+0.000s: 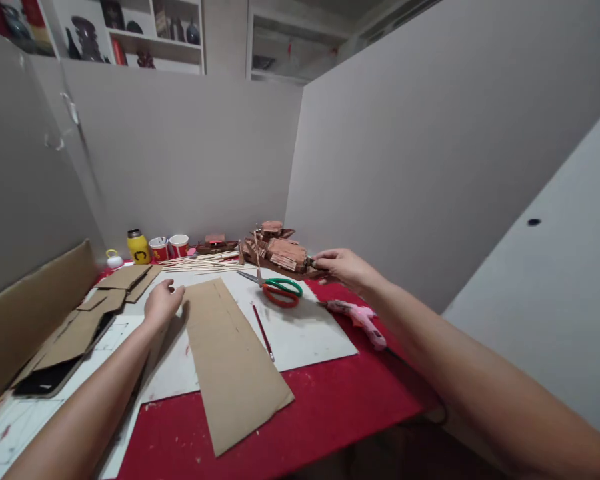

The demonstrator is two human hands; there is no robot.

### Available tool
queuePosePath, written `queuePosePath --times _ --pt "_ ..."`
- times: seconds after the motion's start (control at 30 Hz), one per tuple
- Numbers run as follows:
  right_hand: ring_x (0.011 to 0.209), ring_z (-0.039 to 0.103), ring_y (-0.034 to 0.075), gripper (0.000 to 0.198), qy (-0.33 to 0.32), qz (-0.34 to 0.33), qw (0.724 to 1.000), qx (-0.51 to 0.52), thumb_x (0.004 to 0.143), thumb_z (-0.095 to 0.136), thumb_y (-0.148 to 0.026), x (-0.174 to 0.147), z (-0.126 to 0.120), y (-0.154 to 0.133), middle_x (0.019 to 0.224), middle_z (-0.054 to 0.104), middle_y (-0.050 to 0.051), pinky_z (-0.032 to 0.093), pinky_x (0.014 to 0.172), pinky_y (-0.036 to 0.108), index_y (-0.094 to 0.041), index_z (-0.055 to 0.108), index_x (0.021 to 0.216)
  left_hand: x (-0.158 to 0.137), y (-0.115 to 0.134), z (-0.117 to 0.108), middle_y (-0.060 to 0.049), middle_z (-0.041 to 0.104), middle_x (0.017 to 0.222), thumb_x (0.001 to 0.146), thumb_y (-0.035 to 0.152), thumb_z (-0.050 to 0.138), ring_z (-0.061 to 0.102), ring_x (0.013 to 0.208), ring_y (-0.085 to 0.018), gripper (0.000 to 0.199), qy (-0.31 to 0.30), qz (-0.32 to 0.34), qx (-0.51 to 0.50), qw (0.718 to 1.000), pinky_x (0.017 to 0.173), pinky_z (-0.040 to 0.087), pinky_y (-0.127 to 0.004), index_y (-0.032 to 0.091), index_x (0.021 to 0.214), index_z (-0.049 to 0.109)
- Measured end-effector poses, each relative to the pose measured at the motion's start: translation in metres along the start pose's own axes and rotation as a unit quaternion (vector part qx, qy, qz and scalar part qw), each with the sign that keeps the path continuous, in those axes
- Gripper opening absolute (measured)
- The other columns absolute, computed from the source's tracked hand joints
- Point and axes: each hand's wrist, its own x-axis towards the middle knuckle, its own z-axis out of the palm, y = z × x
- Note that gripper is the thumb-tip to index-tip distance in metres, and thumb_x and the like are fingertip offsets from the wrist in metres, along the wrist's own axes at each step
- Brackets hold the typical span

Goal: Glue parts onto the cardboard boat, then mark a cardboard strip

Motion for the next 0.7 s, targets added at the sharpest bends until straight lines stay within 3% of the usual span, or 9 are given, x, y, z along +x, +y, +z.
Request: queuePosePath --times 0.1,0.2,0.27,0.37,0.47,0.57,0.7 --pt "0.052 0.063 0.012 0.008 -0.049 -0.027 0.998 0.032 0.074 0.067 -0.007 -0.018 0.011 -0.01 0.06 0.068 0.003 0.049 0.044 0.02 -0.015 0.065 0.071 -0.013 0.014 -0.016 -0.021 0.067 0.116 0.074 0.039 0.064 0.064 0.107 -0.034 0.058 -0.042 0.022 -0.078 0.996 0.085 0.05 -0.041 0.007 0.123 0.059" --pt "0.05 0.062 0.013 0.01 -0.091 -0.041 0.994 0.049 0.068 0.067 -0.007 -0.032 0.02 -0.016 0.057 0.068 0.002 0.05 0.043 0.021 -0.016 0.068 0.072 -0.041 0.027 -0.034 -0.016 0.069 0.113 0.075 0.04 0.066 0.068 0.098 -0.028 0.06 -0.149 0.044 -0.15 0.976 0.08 0.053 -0.035 0.012 0.127 0.057" --pt "0.049 0.061 0.013 0.011 -0.124 -0.051 0.99 0.049 0.066 0.067 -0.009 -0.04 0.025 -0.018 0.057 0.068 0.002 0.051 0.043 0.022 -0.016 0.07 0.074 -0.063 0.032 -0.046 -0.016 0.068 0.115 0.073 0.039 0.073 0.07 0.091 -0.025 0.065 -0.23 0.046 -0.208 0.95 0.08 0.054 -0.036 0.015 0.13 0.054" --pt "0.051 0.061 0.012 0.01 -0.182 -0.069 0.98 0.036 0.065 0.068 -0.016 -0.051 0.031 -0.018 0.06 0.068 0.002 0.051 0.044 0.022 -0.016 0.071 0.075 -0.095 0.035 -0.059 -0.019 0.059 0.13 0.072 0.034 0.079 0.07 0.092 -0.025 0.078 -0.323 0.03 -0.34 0.883 0.082 0.054 -0.038 0.022 0.141 0.043" --pt "0.054 0.063 0.013 0.011 -0.238 -0.077 0.968 0.026 0.064 0.069 -0.022 -0.057 0.038 -0.017 0.064 0.069 0.003 0.052 0.046 0.022 -0.016 0.07 0.074 -0.118 0.036 -0.066 -0.017 0.052 0.138 0.075 0.031 0.078 0.069 0.096 -0.025 0.079 -0.342 0.031 -0.408 0.846 0.079 0.053 -0.034 0.029 0.143 0.039" --pt "0.051 0.061 0.012 0.011 -0.269 -0.082 0.959 0.022 0.063 0.071 -0.023 -0.062 0.047 -0.014 0.063 0.068 0.002 0.052 0.044 0.022 -0.016 0.069 0.071 -0.133 0.037 -0.067 -0.014 0.054 0.136 0.075 0.032 0.079 0.065 0.104 -0.027 0.074 -0.348 0.058 -0.452 0.819 0.081 0.053 -0.033 0.03 0.141 0.044" --pt "0.048 0.06 0.011 0.013 -0.297 -0.08 0.951 0.027 0.062 0.071 -0.022 -0.065 0.059 -0.012 0.06 0.067 0.001 0.052 0.043 0.022 -0.015 0.069 0.074 -0.144 0.035 -0.067 -0.01 0.054 0.138 0.07 0.036 0.083 0.059 0.116 -0.03 0.078 -0.309 0.06 -0.502 0.805 0.091 0.051 -0.038 0.033 0.14 0.047"
